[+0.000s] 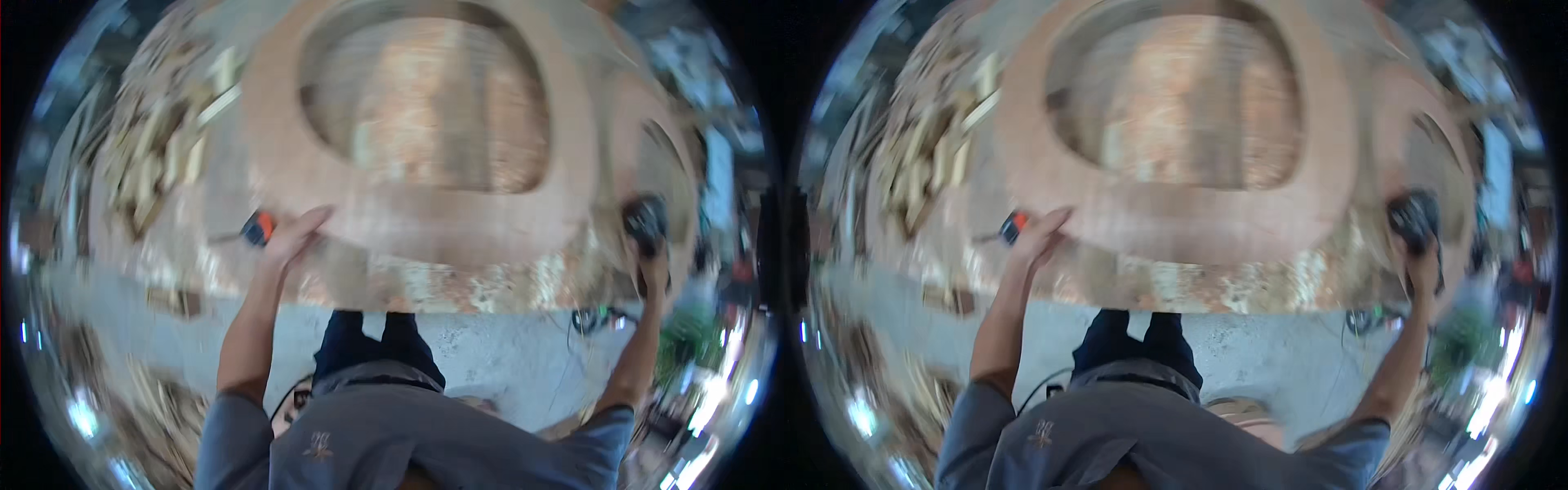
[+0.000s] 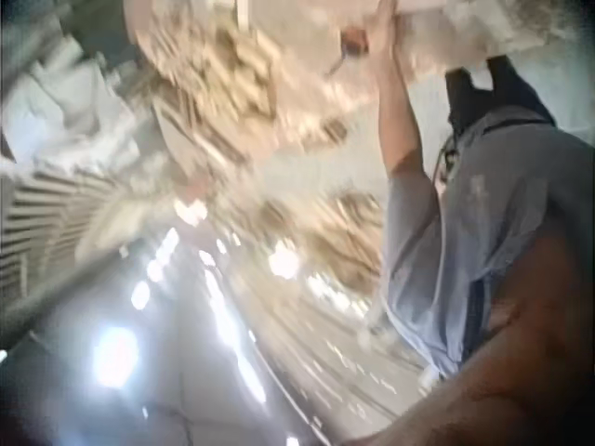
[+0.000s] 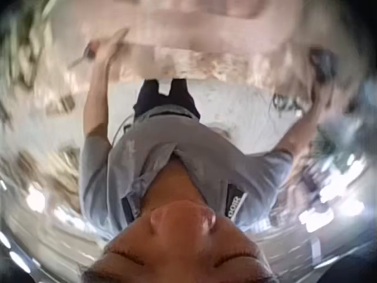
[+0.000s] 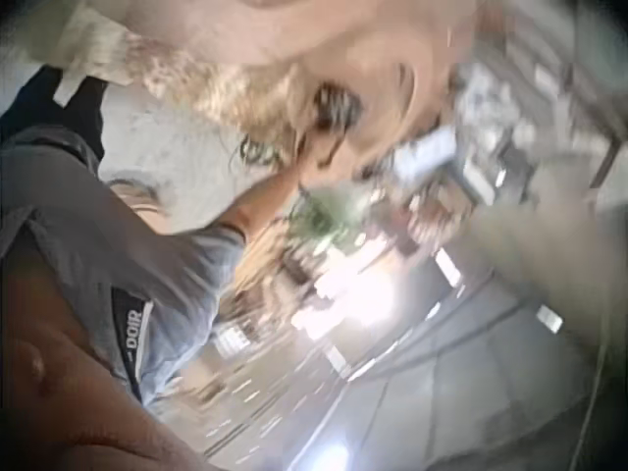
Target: Marking and nailing small wooden support blocks into a circular wooden frame using a pneumatic nail gun.
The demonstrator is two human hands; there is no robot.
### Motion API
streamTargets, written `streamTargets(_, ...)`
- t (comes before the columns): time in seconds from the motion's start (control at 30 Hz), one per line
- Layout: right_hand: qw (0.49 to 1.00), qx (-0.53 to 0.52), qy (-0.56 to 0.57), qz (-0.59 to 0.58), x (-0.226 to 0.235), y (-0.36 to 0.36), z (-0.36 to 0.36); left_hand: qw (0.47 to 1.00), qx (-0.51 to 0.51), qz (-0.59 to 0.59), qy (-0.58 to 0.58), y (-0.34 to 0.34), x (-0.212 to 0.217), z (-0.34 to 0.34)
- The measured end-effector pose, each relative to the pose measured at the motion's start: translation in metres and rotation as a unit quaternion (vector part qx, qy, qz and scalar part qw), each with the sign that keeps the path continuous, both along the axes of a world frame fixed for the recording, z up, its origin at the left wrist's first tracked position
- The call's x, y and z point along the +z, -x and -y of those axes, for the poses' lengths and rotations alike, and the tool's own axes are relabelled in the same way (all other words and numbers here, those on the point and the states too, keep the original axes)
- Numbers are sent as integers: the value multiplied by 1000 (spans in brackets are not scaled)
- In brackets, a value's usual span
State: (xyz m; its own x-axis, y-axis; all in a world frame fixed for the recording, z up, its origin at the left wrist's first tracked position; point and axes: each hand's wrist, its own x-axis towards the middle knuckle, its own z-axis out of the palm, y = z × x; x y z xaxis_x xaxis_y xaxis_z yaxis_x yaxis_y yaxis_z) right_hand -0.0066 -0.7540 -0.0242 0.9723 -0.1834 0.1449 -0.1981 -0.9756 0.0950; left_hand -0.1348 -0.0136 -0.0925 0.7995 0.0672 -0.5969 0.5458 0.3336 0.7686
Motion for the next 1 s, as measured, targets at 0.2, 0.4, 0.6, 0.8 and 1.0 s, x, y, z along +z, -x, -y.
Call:
streamTargets(0.2,999,12,-11,-44,3,-35,-36,991,38,116,55,2,10,-4)
streamTargets(0.4,941,-92,-324,-23,109,46,-152,995,19,91,28,5,12,-12)
streamTargets(0.6,911,63,-402,-63,178,136,-283,993,-22,102,53,-1,-11,-13)
streamTargets(0.8,864,184,-416,-214,159,146,-444,989,-25,128,77,-2,-13,-9)
streamTargets(1.0,818,180,-449,-311,153,129,-528,987,-27,135,86,-1,-11,-10)
